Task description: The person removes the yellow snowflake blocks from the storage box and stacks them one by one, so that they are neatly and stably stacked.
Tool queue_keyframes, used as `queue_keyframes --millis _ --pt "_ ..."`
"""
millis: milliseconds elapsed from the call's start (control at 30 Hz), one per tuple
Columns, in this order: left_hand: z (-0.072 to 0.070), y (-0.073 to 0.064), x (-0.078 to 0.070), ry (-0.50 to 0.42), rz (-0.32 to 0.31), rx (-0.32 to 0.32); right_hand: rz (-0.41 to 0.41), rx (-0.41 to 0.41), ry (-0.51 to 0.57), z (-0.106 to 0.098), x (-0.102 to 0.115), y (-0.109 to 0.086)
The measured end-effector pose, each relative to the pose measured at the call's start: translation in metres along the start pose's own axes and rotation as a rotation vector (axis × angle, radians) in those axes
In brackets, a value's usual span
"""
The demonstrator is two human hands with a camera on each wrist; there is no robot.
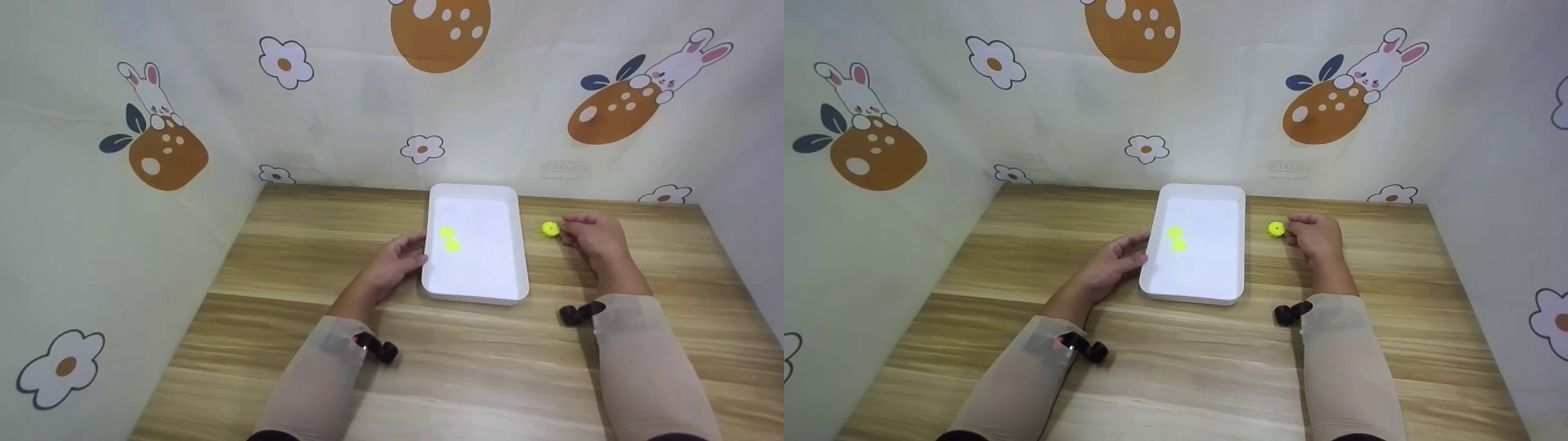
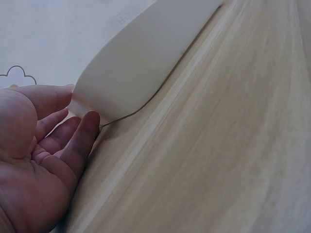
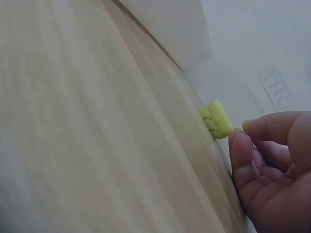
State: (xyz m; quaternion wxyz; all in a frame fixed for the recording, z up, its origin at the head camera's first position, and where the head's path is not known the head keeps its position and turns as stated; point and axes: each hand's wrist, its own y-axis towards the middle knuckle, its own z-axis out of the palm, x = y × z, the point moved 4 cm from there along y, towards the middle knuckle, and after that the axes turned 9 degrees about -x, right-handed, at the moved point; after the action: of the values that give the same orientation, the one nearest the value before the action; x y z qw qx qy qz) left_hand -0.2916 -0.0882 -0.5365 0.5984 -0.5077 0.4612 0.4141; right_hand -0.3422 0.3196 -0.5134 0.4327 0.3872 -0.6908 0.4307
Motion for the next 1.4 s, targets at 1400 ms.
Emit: queue_keyframes --millis 1400 --pt "0.000 0.000 -0.002 -0.018 0.015 0.005 -0.104 0.512 0.110 0.143 0.105 -0.053"
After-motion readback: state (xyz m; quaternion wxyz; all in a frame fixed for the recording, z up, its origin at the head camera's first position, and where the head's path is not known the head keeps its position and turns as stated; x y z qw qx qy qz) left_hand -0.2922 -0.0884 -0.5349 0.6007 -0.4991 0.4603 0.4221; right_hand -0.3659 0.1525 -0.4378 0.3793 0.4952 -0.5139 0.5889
